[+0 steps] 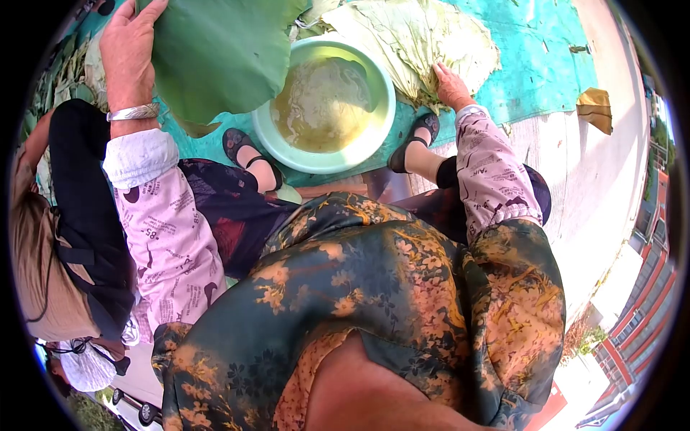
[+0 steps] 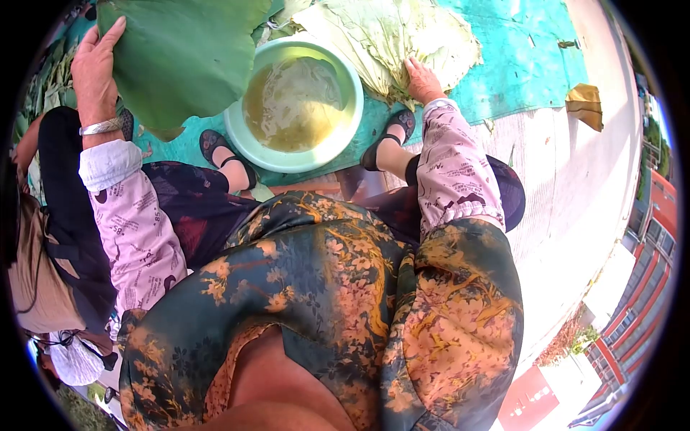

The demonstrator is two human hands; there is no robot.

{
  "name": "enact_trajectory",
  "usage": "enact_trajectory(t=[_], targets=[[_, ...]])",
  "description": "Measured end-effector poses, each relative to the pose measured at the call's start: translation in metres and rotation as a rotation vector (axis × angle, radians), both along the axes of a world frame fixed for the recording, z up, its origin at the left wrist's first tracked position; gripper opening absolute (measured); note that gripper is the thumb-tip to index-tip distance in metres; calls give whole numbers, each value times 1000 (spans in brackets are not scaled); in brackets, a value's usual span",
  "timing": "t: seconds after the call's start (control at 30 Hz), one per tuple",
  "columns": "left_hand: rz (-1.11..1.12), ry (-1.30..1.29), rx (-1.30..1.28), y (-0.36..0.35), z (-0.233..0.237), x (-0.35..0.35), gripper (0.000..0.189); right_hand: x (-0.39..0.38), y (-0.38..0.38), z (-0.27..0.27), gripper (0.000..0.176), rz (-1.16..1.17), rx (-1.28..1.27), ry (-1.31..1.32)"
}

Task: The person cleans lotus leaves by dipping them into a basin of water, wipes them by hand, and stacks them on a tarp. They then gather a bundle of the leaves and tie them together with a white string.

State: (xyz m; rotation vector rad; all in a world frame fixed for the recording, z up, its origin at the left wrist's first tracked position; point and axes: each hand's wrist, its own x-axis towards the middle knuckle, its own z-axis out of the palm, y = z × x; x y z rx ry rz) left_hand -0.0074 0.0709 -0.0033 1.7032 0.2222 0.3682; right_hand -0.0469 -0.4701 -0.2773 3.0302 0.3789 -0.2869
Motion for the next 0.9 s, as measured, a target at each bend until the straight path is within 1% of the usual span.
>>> enact_trajectory(t=[0.07,0.2,0.27,0.33,0.37,0.4,0.43,0.47,0.5,0.53,0.57,0.6,0.63,0.67,0.7,0.73,0.8,0.83,0.87,0.9], targets=[[14,-9,23,-2,1,-1,30,-3,4,2,56,-1,-92,35],[-96,-31,-79,1,-3,0,28,-4,16,16,53,-43,-201,113],[-130,-61,-107,-3,0,-6,28,4,27,23,48,-95,-239,167],[-167,-77,-77,-14,12,-14,22,21,41,27,33,-205,-209,220],[-201,-79,-91,-11,10,-12,19,31,53,33,31,-227,-256,247],[-194,-17,-112,-14,12,-14,24,42,58,36,33,-259,-143,194],[-139,-247,-12,-3,-20,4,24,53,65,35,35,-272,53,55],[-140,-147,35,-8,-14,-4,21,66,75,39,37,-178,214,-24],[-195,-117,89,-5,-18,-3,20,85,89,45,47,-157,395,9],[-208,-174,130,-8,-17,-6,19,101,110,58,52,-194,710,153],[-187,-40,160,-11,-11,-13,21,108,135,79,53,-124,844,119],[-129,-128,346,-13,-12,-13,24,107,168,116,53,-31,941,138],[-107,-235,354,-18,-31,-5,24,104,196,143,54,53,1068,183],[-167,-141,311,-22,-23,-13,22,96,223,169,55,93,1163,215],[-188,-79,363,-28,-28,-12,23,88,244,184,56,189,1317,260],[-237,-95,346,-31,-21,-20,24,81,261,199,57,264,1461,305],[-363,-80,401,-37,-19,-24,23,66,285,227,57,343,1522,498],[-396,-95,385,-37,-17,-26,23,65,288,233,56,360,1475,541],[-433,-106,371,-37,-14,-26,24,54,300,252,52,330,1494,596],[-472,-117,360,-36,-13,-29,24,54,302,252,47,304,1477,560]])
